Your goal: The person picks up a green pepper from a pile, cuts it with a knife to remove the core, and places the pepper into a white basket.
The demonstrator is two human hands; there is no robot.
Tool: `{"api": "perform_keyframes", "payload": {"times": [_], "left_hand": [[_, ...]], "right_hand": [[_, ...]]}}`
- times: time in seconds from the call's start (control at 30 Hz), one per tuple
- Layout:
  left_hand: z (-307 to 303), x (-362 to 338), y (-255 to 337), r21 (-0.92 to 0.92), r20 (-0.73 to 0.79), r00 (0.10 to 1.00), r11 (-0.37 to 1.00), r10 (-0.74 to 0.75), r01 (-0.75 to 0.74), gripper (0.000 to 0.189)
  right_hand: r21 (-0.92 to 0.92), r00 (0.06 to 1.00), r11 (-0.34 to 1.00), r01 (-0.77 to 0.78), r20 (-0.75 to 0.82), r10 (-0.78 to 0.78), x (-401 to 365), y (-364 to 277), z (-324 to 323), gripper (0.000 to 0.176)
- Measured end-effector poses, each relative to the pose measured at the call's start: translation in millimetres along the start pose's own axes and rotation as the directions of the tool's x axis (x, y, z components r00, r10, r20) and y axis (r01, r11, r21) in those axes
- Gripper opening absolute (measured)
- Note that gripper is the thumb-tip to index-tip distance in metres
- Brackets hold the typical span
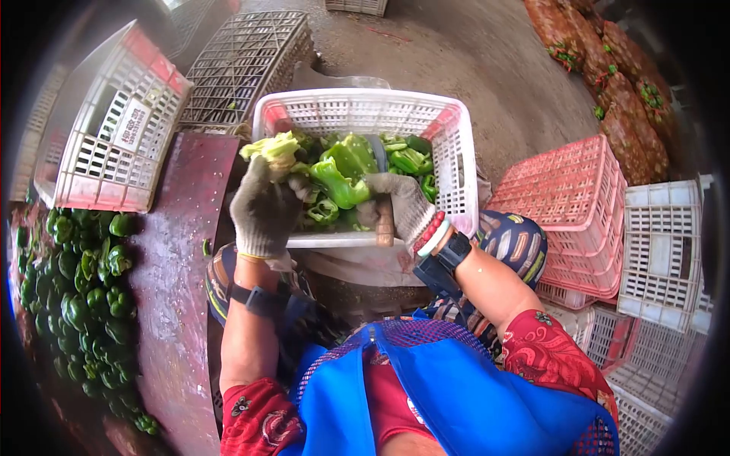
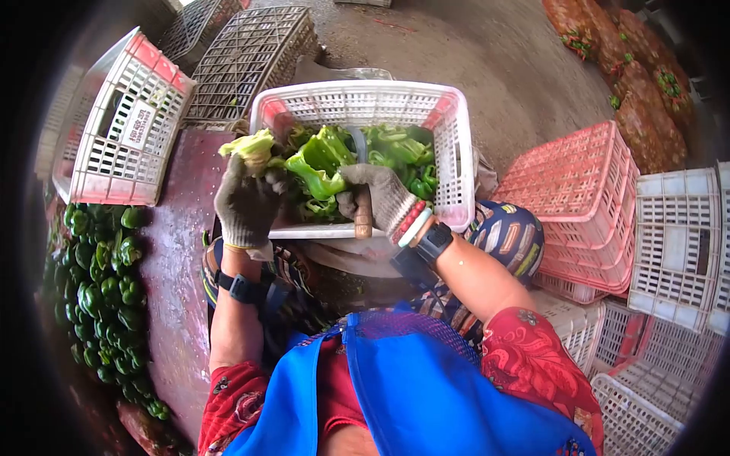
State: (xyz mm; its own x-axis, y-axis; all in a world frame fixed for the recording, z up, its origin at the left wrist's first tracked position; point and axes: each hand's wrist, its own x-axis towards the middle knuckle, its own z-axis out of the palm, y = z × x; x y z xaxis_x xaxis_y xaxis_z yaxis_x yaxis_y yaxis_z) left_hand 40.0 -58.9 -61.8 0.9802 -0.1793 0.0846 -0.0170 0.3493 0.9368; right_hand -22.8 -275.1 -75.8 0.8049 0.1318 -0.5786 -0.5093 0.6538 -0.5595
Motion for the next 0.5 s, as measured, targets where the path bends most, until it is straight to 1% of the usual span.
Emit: {"api": "perform_keyframes", "payload": {"times": [0.07, 0.1, 0.13, 0.17, 0.2, 0.23, 0.27, 0.3, 0.33, 0.37, 0.4, 0.43, 0.47, 0.5], "left_hand": [[-1, 8, -6, -0.116, -0.150, 0.983, 0.989, -0.111, 0.094, 0.036], [-1, 12, -9, -0.088, -0.233, 0.969, 0.994, -0.085, 0.066, 0.038], [1, 15, -11, 0.104, -0.367, 0.930, 0.995, 0.040, -0.002, 0.039], [-4, 18, -9, 0.163, -0.390, 0.914, 0.986, 0.108, -0.047, 0.046], [-5, 19, -8, 0.138, -0.368, 0.924, 0.989, 0.105, -0.058, 0.046], [-5, 19, -6, 0.113, -0.344, 0.933, 0.991, 0.107, -0.071, 0.046], [-5, 17, -5, 0.087, -0.319, 0.942, 0.993, 0.105, -0.081, 0.046], [-6, 15, -7, 0.101, -0.257, 0.963, 0.993, 0.082, -0.058, 0.048], [-6, 13, -10, 0.067, -0.228, 0.973, 0.998, 0.036, -0.022, 0.048], [1, 9, -1, 0.049, -0.210, 0.977, 0.997, -0.041, 0.053, 0.047], [9, 6, 9, 0.028, -0.186, 0.975, 0.992, -0.120, 0.127, 0.045], [11, 7, 12, -0.059, -0.182, 0.955, 0.972, -0.233, 0.226, 0.042], [5, 9, 9, -0.108, -0.076, 0.959, 0.958, -0.273, 0.265, 0.037], [3, 9, 7, -0.164, -0.026, 0.953, 0.942, -0.302, 0.293, 0.034]], "right_hand": [[-0.097, 0.995, 0.990, -0.102, 0.004, 0.103, -8, -2, -3, 0.042], [-0.146, 0.988, 0.978, -0.152, 0.002, 0.153, -13, -2, -3, 0.041], [-0.118, 0.993, 0.986, -0.120, -0.011, 0.120, -17, -1, 4, 0.040], [-0.114, 0.992, 0.986, -0.125, -0.036, 0.122, -20, 0, 6, 0.039], [-0.110, 0.991, 0.986, -0.124, -0.058, 0.118, -22, -2, 7, 0.038], [-0.122, 0.996, 0.989, -0.089, -0.021, 0.087, -14, 0, -8, 0.035], [-0.022, 1.000, 1.000, -0.018, -0.001, 0.018, -5, 4, -13, 0.031], [0.051, 0.999, 0.999, -0.003, 0.050, 0.000, 0, 2, -20, 0.032], [0.128, 0.995, 0.992, 0.009, 0.093, -0.021, 2, -2, -24, 0.032], [0.280, 0.984, 0.957, -0.080, 0.174, 0.031, 4, -4, -27, 0.035], [0.417, 0.965, 0.893, -0.168, 0.256, 0.062, 4, -6, -29, 0.038], [0.478, 0.976, 0.864, -0.160, 0.210, 0.065, -8, -16, -11, 0.042], [0.463, 0.974, 0.873, -0.149, 0.219, 0.051, -15, -21, -4, 0.044], [0.441, 0.970, 0.885, -0.148, 0.241, 0.042, -16, -21, -5, 0.046]]}}
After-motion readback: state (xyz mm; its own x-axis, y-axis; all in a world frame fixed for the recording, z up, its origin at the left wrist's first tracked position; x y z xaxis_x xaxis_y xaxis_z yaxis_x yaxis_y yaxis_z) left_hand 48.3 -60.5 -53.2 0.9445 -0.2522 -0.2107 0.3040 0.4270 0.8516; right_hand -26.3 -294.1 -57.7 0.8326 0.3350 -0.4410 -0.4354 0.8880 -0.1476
